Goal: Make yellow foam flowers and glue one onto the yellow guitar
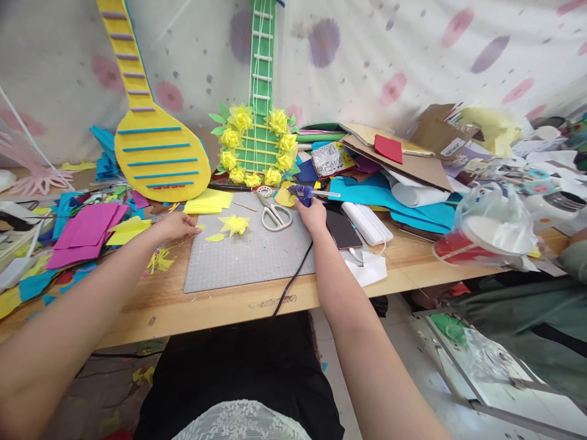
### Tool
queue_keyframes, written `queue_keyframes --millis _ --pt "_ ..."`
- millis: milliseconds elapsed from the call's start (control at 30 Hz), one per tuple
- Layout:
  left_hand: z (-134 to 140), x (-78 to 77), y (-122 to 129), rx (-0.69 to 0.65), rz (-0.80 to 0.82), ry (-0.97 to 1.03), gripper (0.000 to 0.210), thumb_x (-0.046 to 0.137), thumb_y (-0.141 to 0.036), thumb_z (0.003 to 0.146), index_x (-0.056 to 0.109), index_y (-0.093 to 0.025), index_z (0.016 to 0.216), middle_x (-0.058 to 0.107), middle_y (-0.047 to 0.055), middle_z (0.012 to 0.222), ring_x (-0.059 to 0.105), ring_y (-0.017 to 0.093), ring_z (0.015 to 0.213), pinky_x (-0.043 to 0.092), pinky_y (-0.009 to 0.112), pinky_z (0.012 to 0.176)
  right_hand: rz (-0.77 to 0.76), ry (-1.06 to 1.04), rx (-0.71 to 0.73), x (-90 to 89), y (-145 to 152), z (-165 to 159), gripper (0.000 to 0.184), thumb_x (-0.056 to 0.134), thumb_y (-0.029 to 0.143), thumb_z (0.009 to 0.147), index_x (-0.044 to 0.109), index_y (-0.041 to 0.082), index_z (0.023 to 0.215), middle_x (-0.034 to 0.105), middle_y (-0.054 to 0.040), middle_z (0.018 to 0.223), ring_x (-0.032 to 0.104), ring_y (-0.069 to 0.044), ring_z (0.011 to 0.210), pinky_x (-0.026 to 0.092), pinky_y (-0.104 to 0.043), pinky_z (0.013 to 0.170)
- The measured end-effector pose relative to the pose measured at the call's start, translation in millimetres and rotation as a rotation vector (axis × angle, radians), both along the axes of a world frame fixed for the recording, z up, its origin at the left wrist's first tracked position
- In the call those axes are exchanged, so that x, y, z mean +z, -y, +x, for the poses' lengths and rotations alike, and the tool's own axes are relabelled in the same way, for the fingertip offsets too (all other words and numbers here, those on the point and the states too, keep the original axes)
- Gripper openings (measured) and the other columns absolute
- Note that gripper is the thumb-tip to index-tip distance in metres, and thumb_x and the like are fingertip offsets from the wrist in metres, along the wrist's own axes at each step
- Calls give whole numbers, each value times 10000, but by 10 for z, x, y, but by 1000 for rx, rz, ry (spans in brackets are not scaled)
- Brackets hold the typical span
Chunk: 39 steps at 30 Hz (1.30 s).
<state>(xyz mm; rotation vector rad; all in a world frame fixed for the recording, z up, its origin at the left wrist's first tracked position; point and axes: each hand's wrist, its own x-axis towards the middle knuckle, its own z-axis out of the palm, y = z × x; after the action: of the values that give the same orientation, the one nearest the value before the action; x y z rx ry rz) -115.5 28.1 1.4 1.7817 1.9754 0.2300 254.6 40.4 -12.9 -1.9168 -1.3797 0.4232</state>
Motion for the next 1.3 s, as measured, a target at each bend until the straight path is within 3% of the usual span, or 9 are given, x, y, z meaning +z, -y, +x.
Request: queue_keyframes --millis 267,433,600,767,900,1000,1167,1300 --pt "48 47 56 68 185 101 155 681 -331 607 586 -209 616 639 16 606 577 168 579 434 272 573 72 -428 21 -61 -60 23 437 607 492 680 600 148 950 650 -40 694 594 -132 567 438 -219 492" --pt "140 108 62 165 357 276 103 619 -274 661 615 -182 707 696 34 795 617 169 712 447 255 662 1 -311 -2 -19 -23 51 361 603 460 702 603 155 895 639 -34 653 559 -120 489 427 -225 460" --pt "209 61 63 185 382 434 260 624 -294 662 659 -173 890 702 37 800 626 168 702 466 267 695 -12 -321 33 2 -8 68 338 601 474 698 594 168 842 613 -25 597 548 -130 471 429 -237 445" --pt "294 24 97 220 385 444 167 646 -323 666 643 -190 766 698 40 809 633 188 782 480 275 727 82 -365 47 65 2 -49 345 614 490 679 571 176 815 588 0 575 518 -106 448 406 -218 433" --pt "327 40 147 206 507 302 104 613 -288 699 637 -202 753 687 52 957 606 210 960 458 299 854 126 -464 140 194 42 -195 342 608 474 687 551 175 843 631 -13 681 508 -83 461 403 -209 439" --pt "336 44 177 220 621 320 92 596 -273 711 631 -193 742 671 62 1020 587 204 1032 428 298 923 148 -508 205 298 84 -286 343 636 467 674 549 173 828 627 -15 681 490 -75 455 396 -211 439" --pt "460 -18 201 322 513 734 135 593 -276 715 605 -168 795 677 33 789 652 162 762 504 286 740 76 -500 420 465 197 -495 329 639 485 692 575 176 785 552 14 555 462 -74 453 372 -213 445" --pt "604 -91 245 395 449 985 175 658 -266 659 597 -146 771 657 23 718 650 145 690 522 283 710 -38 -433 634 613 316 -748 338 631 504 709 604 170 748 544 9 553 445 -70 446 373 -223 451"
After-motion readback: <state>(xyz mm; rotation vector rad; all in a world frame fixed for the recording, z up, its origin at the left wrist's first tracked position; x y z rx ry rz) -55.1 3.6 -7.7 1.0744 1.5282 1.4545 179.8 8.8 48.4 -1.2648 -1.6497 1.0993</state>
